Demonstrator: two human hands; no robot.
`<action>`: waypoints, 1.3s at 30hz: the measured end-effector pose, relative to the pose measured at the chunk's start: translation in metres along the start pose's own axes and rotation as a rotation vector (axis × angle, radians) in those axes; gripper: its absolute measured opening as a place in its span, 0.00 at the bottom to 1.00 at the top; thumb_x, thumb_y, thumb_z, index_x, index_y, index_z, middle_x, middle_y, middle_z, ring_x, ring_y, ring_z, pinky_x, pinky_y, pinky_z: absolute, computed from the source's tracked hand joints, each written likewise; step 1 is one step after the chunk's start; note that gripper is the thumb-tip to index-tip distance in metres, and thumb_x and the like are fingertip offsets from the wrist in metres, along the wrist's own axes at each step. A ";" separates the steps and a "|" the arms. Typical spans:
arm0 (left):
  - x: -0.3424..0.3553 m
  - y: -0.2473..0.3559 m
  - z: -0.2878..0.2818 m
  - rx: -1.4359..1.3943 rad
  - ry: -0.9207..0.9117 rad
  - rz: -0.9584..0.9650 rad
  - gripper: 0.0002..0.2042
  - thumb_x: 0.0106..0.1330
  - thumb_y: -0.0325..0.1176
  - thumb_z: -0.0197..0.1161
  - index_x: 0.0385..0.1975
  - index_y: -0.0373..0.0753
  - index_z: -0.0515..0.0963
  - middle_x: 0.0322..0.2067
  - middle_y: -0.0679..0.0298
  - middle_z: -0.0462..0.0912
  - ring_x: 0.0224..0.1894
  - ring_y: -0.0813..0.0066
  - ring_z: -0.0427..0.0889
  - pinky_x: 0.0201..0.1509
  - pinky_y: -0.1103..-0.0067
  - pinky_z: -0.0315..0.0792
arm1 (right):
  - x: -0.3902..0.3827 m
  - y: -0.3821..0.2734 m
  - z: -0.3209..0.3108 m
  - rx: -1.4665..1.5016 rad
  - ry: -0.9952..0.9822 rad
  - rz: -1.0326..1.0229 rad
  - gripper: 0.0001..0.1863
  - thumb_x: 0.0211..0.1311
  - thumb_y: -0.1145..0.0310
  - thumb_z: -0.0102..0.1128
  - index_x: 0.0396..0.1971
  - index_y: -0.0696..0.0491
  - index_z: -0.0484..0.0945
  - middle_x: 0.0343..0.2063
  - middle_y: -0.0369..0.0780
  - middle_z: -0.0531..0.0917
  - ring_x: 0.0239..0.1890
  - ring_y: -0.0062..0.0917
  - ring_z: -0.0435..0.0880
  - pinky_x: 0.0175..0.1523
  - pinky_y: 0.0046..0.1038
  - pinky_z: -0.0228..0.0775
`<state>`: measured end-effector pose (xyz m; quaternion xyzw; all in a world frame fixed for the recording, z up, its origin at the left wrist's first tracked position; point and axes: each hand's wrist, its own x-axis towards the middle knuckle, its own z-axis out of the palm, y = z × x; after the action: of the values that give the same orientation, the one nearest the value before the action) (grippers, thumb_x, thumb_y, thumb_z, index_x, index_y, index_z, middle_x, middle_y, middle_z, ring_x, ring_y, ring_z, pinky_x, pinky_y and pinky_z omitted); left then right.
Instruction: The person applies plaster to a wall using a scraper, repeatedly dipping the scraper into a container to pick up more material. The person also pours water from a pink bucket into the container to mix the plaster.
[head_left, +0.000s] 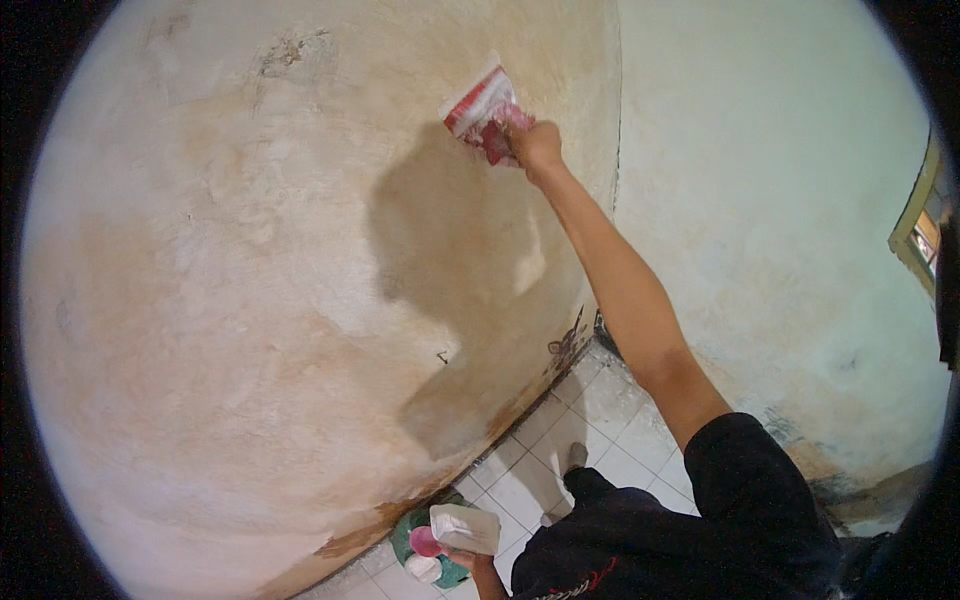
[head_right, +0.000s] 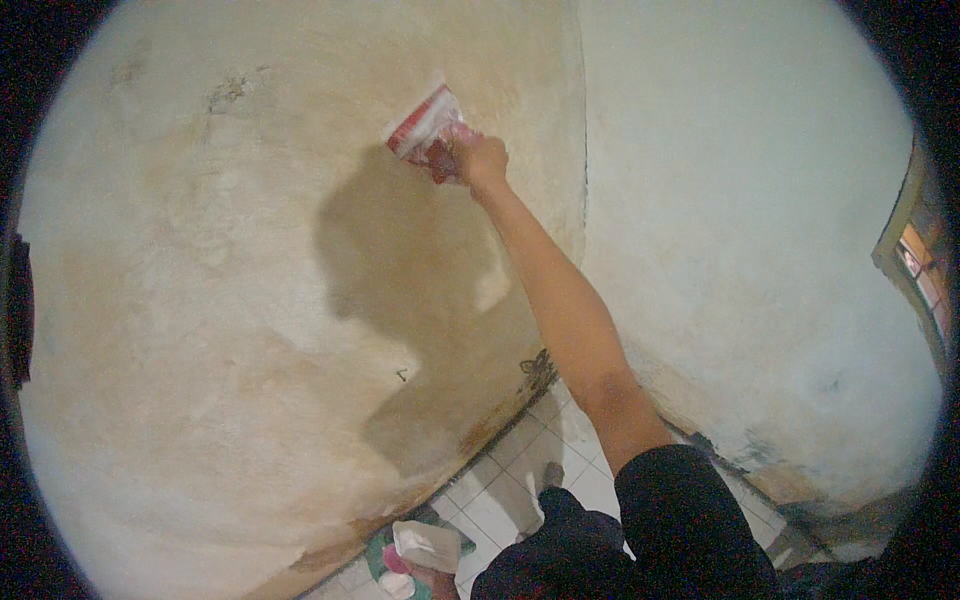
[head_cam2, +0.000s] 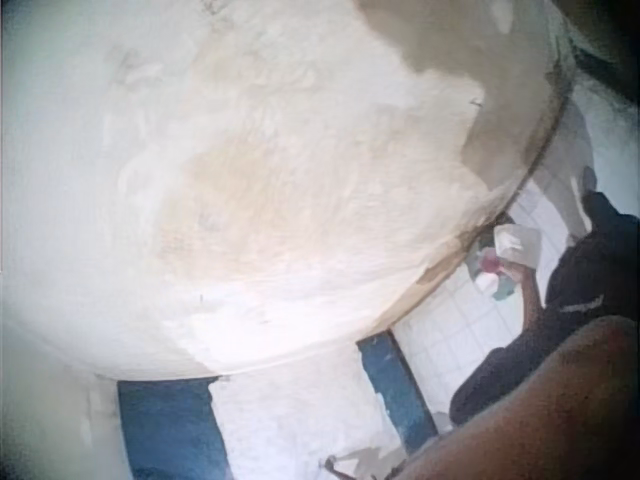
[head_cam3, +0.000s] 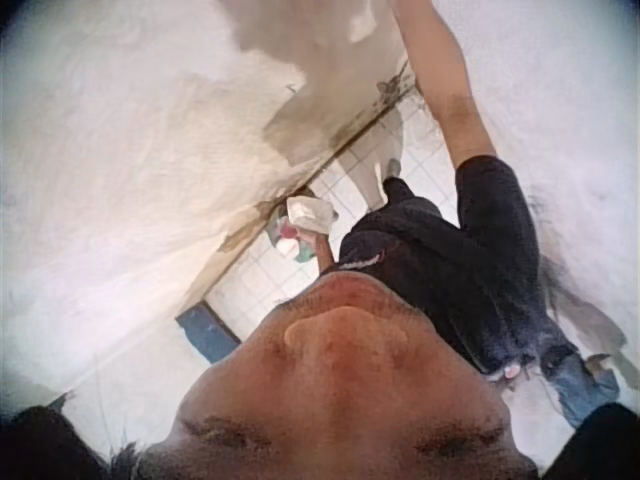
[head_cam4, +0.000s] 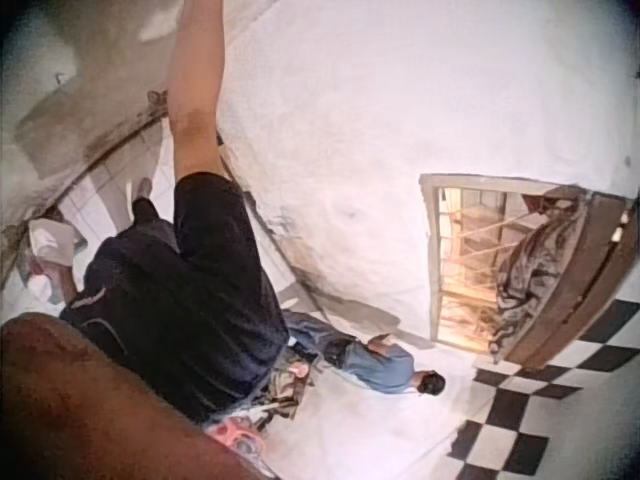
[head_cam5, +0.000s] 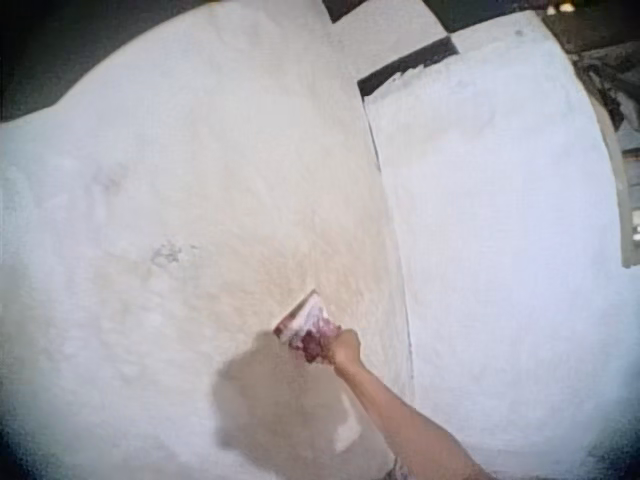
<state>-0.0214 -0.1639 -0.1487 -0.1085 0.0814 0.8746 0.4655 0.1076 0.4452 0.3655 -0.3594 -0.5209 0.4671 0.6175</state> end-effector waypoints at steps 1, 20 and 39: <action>-0.004 0.000 0.000 -0.005 -0.004 -0.010 0.33 0.60 0.53 0.59 0.65 0.50 0.62 0.65 0.62 0.63 0.63 0.57 0.65 0.68 0.55 0.56 | 0.015 0.028 -0.002 0.059 0.023 0.058 0.18 0.61 0.62 0.63 0.37 0.65 0.76 0.30 0.43 0.82 0.27 0.28 0.83 0.27 0.32 0.77; -0.051 -0.023 0.098 0.464 0.084 0.347 0.31 0.61 0.57 0.54 0.63 0.52 0.63 0.57 0.62 0.71 0.56 0.56 0.71 0.58 0.55 0.68 | -0.033 -0.045 -0.030 0.688 -0.147 -0.108 0.16 0.60 0.73 0.61 0.47 0.62 0.77 0.41 0.41 0.81 0.33 0.28 0.83 0.36 0.31 0.78; 0.071 0.065 -0.068 0.124 0.114 -0.015 0.36 0.61 0.64 0.46 0.67 0.53 0.59 0.65 0.60 0.61 0.66 0.55 0.60 0.71 0.58 0.51 | -0.007 -0.055 -0.022 0.807 -0.101 -0.049 0.13 0.63 0.71 0.60 0.43 0.63 0.74 0.40 0.41 0.79 0.41 0.27 0.81 0.40 0.30 0.78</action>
<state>-0.1062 -0.1600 -0.2303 -0.1295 0.1610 0.8568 0.4724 0.1400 0.4223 0.4102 -0.0521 -0.3338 0.6361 0.6937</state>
